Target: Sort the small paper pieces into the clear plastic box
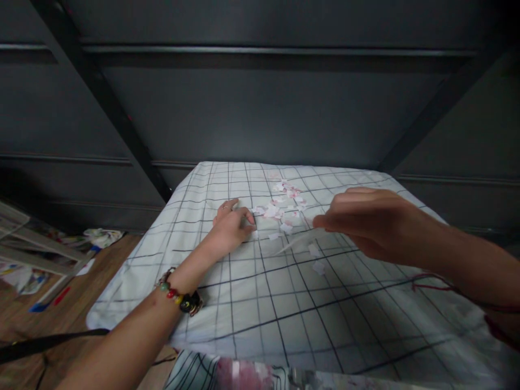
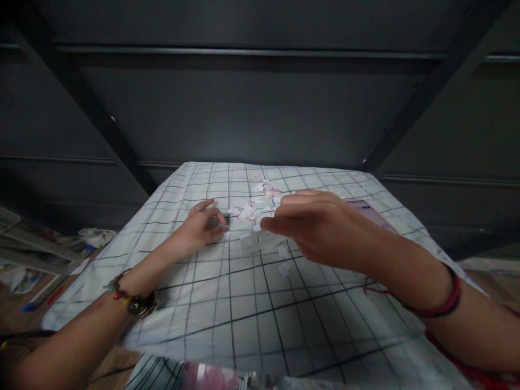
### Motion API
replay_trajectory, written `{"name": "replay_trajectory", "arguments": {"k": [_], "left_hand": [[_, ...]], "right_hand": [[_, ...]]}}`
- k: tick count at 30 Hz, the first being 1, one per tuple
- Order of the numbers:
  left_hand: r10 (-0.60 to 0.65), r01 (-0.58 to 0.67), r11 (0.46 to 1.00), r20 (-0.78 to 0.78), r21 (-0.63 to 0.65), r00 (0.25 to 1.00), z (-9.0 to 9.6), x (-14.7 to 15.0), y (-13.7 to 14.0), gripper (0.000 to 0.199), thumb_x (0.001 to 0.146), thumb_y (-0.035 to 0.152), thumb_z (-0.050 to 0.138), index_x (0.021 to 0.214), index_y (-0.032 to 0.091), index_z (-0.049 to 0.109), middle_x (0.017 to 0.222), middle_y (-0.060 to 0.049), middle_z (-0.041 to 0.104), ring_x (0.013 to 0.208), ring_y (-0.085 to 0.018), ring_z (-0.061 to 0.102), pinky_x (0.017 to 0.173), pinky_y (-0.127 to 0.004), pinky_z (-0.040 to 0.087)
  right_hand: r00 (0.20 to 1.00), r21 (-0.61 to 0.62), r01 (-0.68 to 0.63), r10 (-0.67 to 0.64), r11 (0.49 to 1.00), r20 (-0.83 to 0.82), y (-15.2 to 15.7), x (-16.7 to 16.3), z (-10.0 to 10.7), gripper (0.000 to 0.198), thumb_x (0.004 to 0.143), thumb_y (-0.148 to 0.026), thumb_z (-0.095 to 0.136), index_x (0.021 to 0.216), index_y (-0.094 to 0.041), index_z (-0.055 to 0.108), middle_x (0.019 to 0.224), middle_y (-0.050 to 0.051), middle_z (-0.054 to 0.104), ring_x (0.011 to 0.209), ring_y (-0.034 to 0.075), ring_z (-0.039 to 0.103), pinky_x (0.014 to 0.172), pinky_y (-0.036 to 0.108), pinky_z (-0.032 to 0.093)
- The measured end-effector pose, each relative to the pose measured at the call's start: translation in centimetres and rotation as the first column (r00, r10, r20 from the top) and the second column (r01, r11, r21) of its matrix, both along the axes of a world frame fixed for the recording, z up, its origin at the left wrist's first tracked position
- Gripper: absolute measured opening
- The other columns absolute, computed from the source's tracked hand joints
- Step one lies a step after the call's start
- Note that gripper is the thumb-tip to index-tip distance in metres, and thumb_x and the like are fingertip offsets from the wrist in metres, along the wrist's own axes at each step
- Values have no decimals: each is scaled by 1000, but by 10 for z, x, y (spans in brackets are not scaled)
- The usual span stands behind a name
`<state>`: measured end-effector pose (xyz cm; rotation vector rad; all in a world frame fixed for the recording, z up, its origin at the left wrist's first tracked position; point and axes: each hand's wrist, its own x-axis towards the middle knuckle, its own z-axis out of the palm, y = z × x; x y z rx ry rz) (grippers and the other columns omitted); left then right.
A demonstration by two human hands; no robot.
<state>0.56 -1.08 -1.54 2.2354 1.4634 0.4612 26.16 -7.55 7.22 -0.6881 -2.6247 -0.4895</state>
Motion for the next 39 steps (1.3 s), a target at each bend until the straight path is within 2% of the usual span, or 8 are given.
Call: {"name": "replay_trajectory", "arguments": {"k": [7, 12, 17, 22, 26, 32, 36, 39], "left_hand": [[-71, 71, 997, -2, 18, 997, 8, 6, -4, 10, 85, 20, 55, 81, 22, 63, 112, -8, 64, 142, -29, 25, 112, -45, 28], [-69, 70, 996, -31, 50, 997, 9, 4, -2, 15, 88, 20, 48, 81, 21, 62, 104, -8, 66, 139, -31, 29, 112, -48, 28], [-71, 74, 995, -40, 69, 997, 9, 5, -2, 14, 87, 20, 50, 81, 22, 62, 105, -7, 67, 138, -30, 30, 111, -47, 28], [-40, 42, 995, -30, 88, 999, 7, 3, -2, 11, 84, 23, 53, 81, 22, 63, 112, -7, 64, 139, -31, 29, 111, -49, 29], [-13, 17, 994, -39, 108, 999, 4, 1, 0, 10, 83, 24, 54, 83, 23, 64, 118, -6, 61, 137, -32, 32, 110, -53, 30], [-7, 18, 993, -99, 118, 995, 4, 0, 1, 13, 83, 25, 54, 87, 23, 66, 111, -8, 64, 138, -33, 29, 110, -55, 28], [-13, 35, 990, -160, 138, 987, 4, -1, 1, 16, 83, 23, 51, 88, 23, 67, 105, -8, 66, 136, -33, 32, 110, -54, 29], [9, 25, 984, -185, 179, 983, 2, -4, 2, 20, 86, 22, 48, 88, 24, 67, 108, -7, 65, 134, -31, 35, 109, -51, 32]], "right_hand": [[985, 38, 144, -139, 989, -101, -5, 6, 8, 22, 85, -6, 43, 85, -22, 59, 60, -4, 51, 57, 11, 47, 56, 24, 36], [988, -16, 151, -152, 988, -32, -4, 6, 2, 25, 83, -3, 41, 78, -19, 60, 59, -2, 52, 56, 11, 46, 56, 25, 37], [975, 5, 211, -211, 977, -66, -5, 15, -1, 24, 85, -5, 43, 79, -20, 61, 59, -2, 53, 59, 12, 48, 58, 25, 37], [991, 35, 125, -123, 992, -44, -9, 10, -9, 23, 88, -5, 45, 92, -17, 64, 61, -2, 53, 57, 12, 42, 55, 26, 34], [976, 2, 216, -216, 976, -33, -10, 23, -7, 21, 87, -3, 47, 85, -17, 63, 61, -1, 55, 59, 11, 47, 57, 25, 38], [993, -59, 83, -88, 995, -82, -7, 37, -7, 20, 90, -11, 44, 94, -18, 63, 63, -1, 56, 57, 11, 49, 56, 24, 39], [974, 5, 221, -221, 975, -59, -1, 37, -11, 23, 86, -8, 44, 79, -20, 62, 60, -1, 55, 58, 13, 50, 55, 26, 37], [962, 37, 259, -254, 965, -98, -1, 32, -12, 22, 88, -10, 43, 82, -19, 62, 62, -1, 56, 60, 13, 50, 57, 25, 37]]}}
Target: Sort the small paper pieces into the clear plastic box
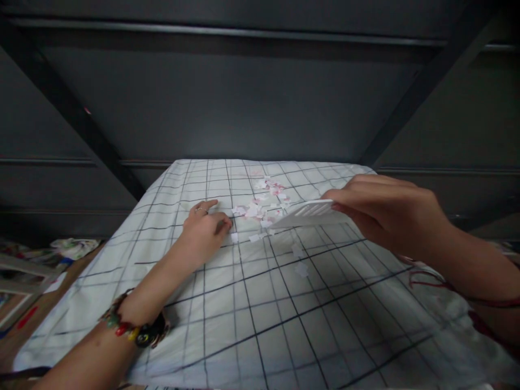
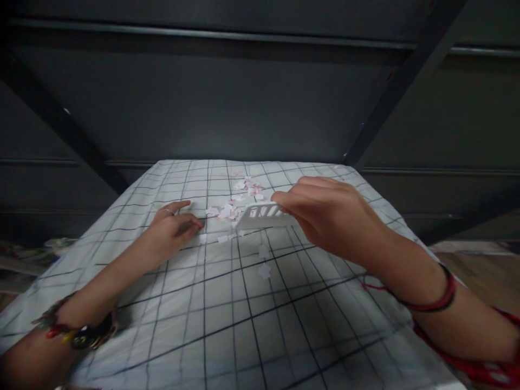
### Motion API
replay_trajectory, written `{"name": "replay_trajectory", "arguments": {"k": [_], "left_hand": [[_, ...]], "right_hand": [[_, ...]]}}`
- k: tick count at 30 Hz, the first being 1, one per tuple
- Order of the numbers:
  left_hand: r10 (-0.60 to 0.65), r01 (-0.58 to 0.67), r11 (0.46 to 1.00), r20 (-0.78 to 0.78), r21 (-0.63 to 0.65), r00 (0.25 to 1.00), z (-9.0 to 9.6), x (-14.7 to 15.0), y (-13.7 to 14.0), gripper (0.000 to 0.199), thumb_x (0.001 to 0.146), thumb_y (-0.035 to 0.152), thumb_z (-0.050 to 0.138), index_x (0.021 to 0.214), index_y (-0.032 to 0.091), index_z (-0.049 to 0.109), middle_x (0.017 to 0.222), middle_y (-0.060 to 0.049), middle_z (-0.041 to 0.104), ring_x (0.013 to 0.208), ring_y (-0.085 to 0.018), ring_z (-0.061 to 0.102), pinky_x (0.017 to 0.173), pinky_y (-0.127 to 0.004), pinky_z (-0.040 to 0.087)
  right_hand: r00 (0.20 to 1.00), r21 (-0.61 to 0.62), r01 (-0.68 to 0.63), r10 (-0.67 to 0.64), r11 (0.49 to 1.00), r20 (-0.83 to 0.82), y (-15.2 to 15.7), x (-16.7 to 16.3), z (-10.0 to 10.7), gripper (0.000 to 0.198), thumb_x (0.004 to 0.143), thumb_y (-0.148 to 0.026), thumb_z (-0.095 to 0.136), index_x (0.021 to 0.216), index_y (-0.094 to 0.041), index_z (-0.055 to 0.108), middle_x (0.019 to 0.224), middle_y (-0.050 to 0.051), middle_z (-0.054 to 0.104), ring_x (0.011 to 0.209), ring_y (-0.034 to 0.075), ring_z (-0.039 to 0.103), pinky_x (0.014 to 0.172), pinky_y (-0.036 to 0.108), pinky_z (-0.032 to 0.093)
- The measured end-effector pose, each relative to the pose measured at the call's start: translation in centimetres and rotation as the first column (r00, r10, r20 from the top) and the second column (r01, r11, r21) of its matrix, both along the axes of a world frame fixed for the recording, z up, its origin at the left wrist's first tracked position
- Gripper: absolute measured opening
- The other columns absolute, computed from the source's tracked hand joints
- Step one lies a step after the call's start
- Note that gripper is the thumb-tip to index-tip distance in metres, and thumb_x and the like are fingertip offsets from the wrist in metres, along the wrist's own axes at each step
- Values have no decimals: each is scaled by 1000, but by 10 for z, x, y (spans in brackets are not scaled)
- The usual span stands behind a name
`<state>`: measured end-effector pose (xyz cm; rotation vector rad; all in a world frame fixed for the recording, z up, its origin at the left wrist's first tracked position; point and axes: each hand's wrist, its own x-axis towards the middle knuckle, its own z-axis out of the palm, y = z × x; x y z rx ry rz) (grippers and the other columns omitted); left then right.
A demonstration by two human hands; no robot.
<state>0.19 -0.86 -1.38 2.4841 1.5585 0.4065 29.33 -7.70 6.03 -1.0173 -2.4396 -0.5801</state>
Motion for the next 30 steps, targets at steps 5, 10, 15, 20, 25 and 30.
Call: {"name": "replay_trajectory", "arguments": {"k": [5, 10, 15, 20, 25, 30], "left_hand": [[121, -118, 989, -19, 94, 993, -3, -3, 1, 25, 85, 18, 45, 92, 20, 69, 130, -11, 54, 133, -33, 37, 109, -51, 33], [72, -69, 995, -51, 67, 996, -2, -1, -1, 25, 87, 20, 44, 92, 20, 68, 115, -11, 62, 132, -32, 38, 109, -50, 33], [21, -16, 998, -78, 60, 997, 0, 3, -3, 24, 87, 20, 44, 92, 16, 68, 110, -12, 64, 132, -34, 38, 110, -49, 31], [8, -8, 999, -12, 43, 1000, -1, 3, -1, 22, 87, 22, 47, 90, 17, 68, 102, -11, 67, 131, -34, 39, 109, -52, 30], [-40, 40, 999, -2, 18, 999, 1, 4, -2, 19, 86, 20, 48, 88, 17, 67, 103, -11, 66, 133, -35, 36, 109, -55, 30], [-161, 157, 984, 41, 87, 986, 4, 9, -6, 18, 86, 20, 49, 90, 19, 66, 125, -12, 57, 135, -34, 35, 108, -57, 32]], "right_hand": [[997, 88, -71, 69, 994, 28, -3, -25, -3, 19, 89, -8, 45, 93, -15, 62, 63, -1, 55, 58, 13, 43, 55, 27, 33], [979, 96, -129, 112, 987, 170, -10, -34, 3, 31, 88, -2, 36, 86, -17, 63, 61, 0, 49, 57, 14, 39, 55, 30, 30], [981, 133, -78, 52, 988, 186, -22, -22, 13, 32, 90, -7, 35, 81, -19, 64, 61, 2, 53, 56, 16, 40, 52, 33, 28], [978, 182, -93, 55, 979, 203, -34, -16, 9, 32, 93, -9, 34, 88, -19, 64, 61, 1, 57, 56, 16, 45, 53, 34, 32], [979, 123, -14, -11, 992, 204, -46, 3, 7, 30, 93, -9, 35, 85, -21, 62, 64, 1, 56, 58, 16, 45, 54, 33, 35], [985, 174, 22, -51, 984, 163, -44, 8, 9, 27, 94, -11, 38, 80, -22, 59, 57, -2, 48, 54, 15, 41, 50, 31, 33]]}}
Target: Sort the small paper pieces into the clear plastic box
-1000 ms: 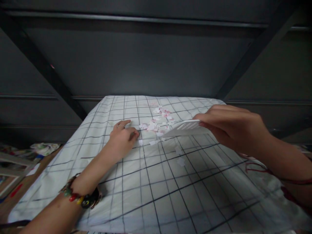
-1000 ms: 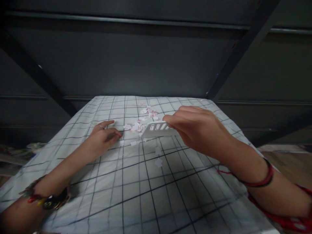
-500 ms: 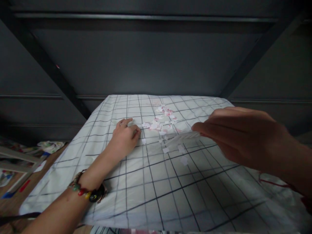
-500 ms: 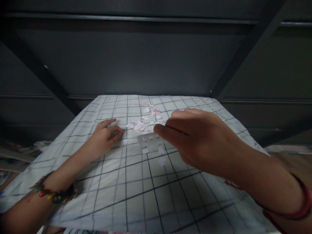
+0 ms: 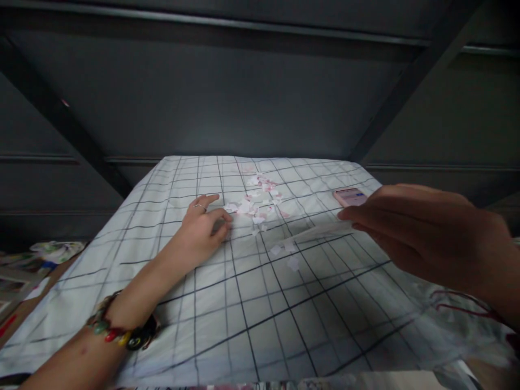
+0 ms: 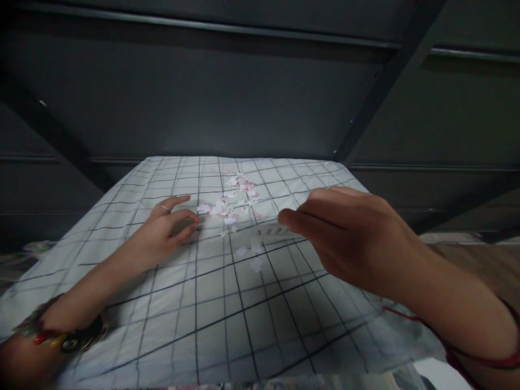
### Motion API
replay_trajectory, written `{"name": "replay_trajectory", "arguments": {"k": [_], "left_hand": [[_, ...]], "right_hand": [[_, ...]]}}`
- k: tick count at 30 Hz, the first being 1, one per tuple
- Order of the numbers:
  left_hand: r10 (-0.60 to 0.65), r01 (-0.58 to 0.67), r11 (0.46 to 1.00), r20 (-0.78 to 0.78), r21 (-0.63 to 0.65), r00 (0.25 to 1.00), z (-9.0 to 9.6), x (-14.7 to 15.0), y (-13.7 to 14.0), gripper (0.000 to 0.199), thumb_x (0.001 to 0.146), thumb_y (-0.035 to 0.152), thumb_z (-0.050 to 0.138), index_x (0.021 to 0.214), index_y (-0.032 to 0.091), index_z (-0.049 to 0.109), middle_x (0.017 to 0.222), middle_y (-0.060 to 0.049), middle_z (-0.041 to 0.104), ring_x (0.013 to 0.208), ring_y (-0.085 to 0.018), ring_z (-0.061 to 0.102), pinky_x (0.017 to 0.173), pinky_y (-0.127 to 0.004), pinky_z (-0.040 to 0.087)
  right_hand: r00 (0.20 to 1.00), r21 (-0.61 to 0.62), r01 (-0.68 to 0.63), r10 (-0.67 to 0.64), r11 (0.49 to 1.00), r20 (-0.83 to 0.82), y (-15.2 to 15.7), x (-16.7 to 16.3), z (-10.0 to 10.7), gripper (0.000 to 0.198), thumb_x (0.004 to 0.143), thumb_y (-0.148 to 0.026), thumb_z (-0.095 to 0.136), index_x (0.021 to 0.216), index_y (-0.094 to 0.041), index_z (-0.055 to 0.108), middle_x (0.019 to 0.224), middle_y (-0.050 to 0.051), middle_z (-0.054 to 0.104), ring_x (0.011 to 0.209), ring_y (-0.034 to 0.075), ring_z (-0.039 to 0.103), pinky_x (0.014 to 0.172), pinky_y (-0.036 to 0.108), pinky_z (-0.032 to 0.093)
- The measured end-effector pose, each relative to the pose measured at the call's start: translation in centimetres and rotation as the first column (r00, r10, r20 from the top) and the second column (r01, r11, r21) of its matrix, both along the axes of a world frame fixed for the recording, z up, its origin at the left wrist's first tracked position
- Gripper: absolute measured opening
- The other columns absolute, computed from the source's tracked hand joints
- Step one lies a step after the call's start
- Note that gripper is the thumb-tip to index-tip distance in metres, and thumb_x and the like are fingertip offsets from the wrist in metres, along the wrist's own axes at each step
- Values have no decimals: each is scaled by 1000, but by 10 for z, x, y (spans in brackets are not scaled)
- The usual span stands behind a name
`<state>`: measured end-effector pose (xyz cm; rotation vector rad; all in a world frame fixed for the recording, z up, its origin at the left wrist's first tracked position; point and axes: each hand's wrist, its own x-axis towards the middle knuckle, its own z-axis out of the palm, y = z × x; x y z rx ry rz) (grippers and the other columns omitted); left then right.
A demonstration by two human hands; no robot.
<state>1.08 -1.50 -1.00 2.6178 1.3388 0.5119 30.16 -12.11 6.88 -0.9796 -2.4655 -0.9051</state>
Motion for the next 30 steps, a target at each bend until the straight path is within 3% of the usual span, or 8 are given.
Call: {"name": "replay_trajectory", "arguments": {"k": [5, 11, 17, 21, 25, 30], "left_hand": [[-132, 130, 990, 42, 47, 990, 1, 5, -9, 20, 89, 23, 48, 93, 20, 67, 137, -12, 45, 136, -33, 33, 109, -57, 33], [-238, 229, 964, 50, 136, 970, 0, 6, -14, 25, 91, 22, 44, 96, 17, 67, 136, -14, 44, 135, -34, 34, 110, -55, 32], [-314, 304, 944, 66, 131, 947, 2, 9, -19, 25, 94, 26, 46, 96, 16, 69, 138, -15, 42, 138, -36, 29, 112, -53, 30], [-381, 374, 922, 64, 100, 922, 2, 11, -22, 23, 95, 25, 48, 99, 16, 69, 142, -14, 39, 140, -34, 25, 114, -50, 29], [-383, 375, 920, 62, 115, 922, 1, 9, -19, 24, 95, 24, 47, 99, 16, 70, 141, -15, 39, 140, -34, 25, 114, -52, 27], [-422, 414, 905, 92, 98, 902, 2, 7, -19, 19, 94, 23, 51, 101, 18, 69, 144, -12, 38, 141, -33, 24, 114, -49, 28]], "right_hand": [[997, -26, -73, 73, 997, 6, 6, 3, -4, 27, 93, -8, 36, 80, -23, 54, 57, -2, 47, 56, 15, 42, 51, 30, 34], [999, -55, -49, 49, 997, -6, 13, 14, -4, 19, 94, -11, 38, 98, -20, 55, 67, 0, 58, 61, 14, 46, 53, 29, 36], [998, -123, -54, 51, 991, -31, 14, 22, -8, 21, 94, -9, 38, 91, -21, 54, 64, -1, 52, 59, 13, 43, 53, 28, 35], [999, -102, -23, 19, 994, -44, 8, 28, -6, 24, 95, -10, 34, 88, -21, 54, 61, -1, 51, 57, 13, 43, 51, 28, 34], [999, -112, -38, 41, 993, 25, 3, 28, -5, 23, 95, -10, 34, 92, -22, 54, 64, 0, 59, 59, 13, 51, 53, 28, 39], [999, -31, 28, -28, 999, -16, -10, 22, -11, 22, 97, -14, 35, 88, -22, 53, 60, -1, 57, 59, 14, 54, 57, 29, 42]]}}
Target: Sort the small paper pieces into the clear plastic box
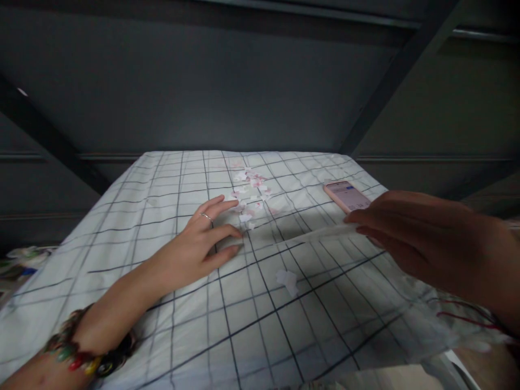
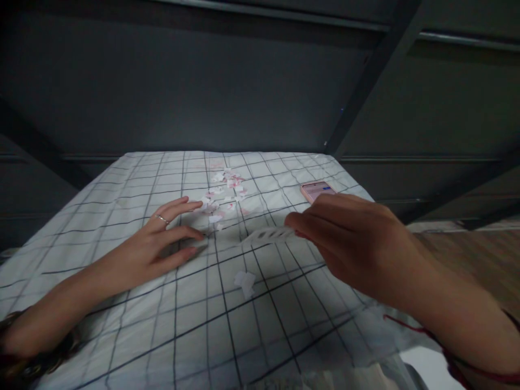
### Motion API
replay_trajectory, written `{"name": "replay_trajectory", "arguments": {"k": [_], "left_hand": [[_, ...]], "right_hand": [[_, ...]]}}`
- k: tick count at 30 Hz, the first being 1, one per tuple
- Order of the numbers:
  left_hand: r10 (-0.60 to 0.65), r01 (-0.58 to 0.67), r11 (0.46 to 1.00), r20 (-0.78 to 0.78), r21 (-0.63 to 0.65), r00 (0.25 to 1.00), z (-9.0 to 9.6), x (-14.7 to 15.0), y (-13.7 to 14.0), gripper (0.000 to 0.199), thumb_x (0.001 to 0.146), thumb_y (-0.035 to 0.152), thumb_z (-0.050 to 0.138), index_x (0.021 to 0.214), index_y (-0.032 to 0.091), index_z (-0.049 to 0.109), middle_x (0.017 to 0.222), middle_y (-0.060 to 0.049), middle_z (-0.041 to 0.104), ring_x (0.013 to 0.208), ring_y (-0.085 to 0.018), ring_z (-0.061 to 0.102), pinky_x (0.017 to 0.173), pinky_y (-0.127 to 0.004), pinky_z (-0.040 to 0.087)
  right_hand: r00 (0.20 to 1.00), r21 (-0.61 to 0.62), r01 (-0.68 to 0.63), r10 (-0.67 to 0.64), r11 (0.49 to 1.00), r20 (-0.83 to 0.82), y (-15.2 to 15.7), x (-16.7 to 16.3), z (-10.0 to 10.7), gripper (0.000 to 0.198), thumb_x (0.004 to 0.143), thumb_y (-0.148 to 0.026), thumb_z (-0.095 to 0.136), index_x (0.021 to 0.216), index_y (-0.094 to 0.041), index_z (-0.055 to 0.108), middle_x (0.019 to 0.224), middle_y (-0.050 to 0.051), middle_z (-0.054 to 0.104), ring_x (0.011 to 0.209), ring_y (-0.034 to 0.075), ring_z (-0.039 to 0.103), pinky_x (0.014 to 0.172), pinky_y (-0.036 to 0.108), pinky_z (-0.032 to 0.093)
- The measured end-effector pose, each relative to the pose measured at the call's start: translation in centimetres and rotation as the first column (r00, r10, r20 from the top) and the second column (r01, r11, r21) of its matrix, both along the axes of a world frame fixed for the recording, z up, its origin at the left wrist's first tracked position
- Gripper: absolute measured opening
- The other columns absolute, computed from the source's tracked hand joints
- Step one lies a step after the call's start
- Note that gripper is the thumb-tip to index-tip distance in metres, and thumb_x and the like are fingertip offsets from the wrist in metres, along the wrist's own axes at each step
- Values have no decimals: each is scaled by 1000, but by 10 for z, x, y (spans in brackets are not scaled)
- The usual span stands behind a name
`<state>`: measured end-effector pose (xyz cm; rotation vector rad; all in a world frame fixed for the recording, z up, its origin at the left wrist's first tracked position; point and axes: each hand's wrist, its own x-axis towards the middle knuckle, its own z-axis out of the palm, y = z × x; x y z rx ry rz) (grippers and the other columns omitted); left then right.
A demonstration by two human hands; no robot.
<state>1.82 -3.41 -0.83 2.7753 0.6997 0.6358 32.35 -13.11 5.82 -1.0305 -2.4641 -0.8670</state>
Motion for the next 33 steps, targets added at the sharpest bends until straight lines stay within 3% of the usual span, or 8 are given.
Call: {"name": "replay_trajectory", "arguments": {"k": [4, 11, 14, 20, 26, 30, 33], "left_hand": [[-115, 114, 993, -16, -25, 993, 2, 2, -5, 16, 89, 24, 62, 104, 18, 68, 149, -11, 34, 143, -32, 19, 116, -48, 23], [-192, 182, 978, -107, -98, 976, 2, 7, -13, 52, 65, 39, 86, 110, 23, 65, 155, -12, 29, 144, -37, 16, 115, -55, 22], [-230, 217, 969, -123, -117, 965, 4, 11, -18, 53, 64, 42, 86, 109, 22, 64, 155, -14, 28, 144, -37, 15, 114, -55, 23], [-337, 320, 941, -186, -111, 923, 6, 21, -28, 53, 70, 47, 82, 111, 22, 60, 155, -15, 26, 146, -35, 12, 116, -53, 18], [-229, 219, 973, -146, -77, 963, 2, 16, -18, 50, 73, 47, 79, 109, 21, 56, 155, -16, 25, 145, -37, 10, 116, -56, 14], [-159, 152, 986, -136, -64, 978, 2, 13, -14, 52, 72, 45, 80, 109, 21, 52, 155, -16, 22, 145, -38, 5, 114, -58, 15], [-150, 140, 987, -149, -77, 977, 3, 12, -14, 55, 71, 45, 80, 110, 21, 49, 155, -18, 21, 145, -38, 5, 114, -60, 16]], "right_hand": [[998, -58, -19, 15, 998, -64, -12, -7, -1, 28, 97, -14, 34, 80, -24, 54, 63, -1, 59, 59, 12, 55, 55, 27, 43], [985, -165, -103, 77, 981, -155, -31, -6, -5, 26, 86, 2, 45, 92, -20, 58, 73, 0, 64, 70, 13, 58, 63, 27, 48], [981, -171, -88, 56, 981, -186, -46, -7, -1, 25, 89, -2, 42, 88, -21, 59, 69, 0, 62, 67, 13, 59, 62, 28, 48], [995, -188, -57, 40, 981, -94, -80, -14, 19, 30, 94, -5, 33, 82, -19, 57, 64, 1, 63, 62, 12, 56, 63, 29, 46], [992, -124, 3, -19, 992, -129, -86, -11, 19, 24, 87, 1, 43, 94, -17, 57, 74, 2, 65, 70, 14, 56, 67, 28, 48], [997, -156, -36, 26, 987, -67, -91, -11, 10, 25, 89, -2, 40, 87, -18, 59, 69, 2, 62, 65, 15, 56, 61, 30, 49], [995, -159, -13, -3, 987, -97, -101, -11, 8, 25, 90, -4, 41, 94, -19, 60, 74, 3, 65, 74, 16, 60, 68, 30, 51]]}}
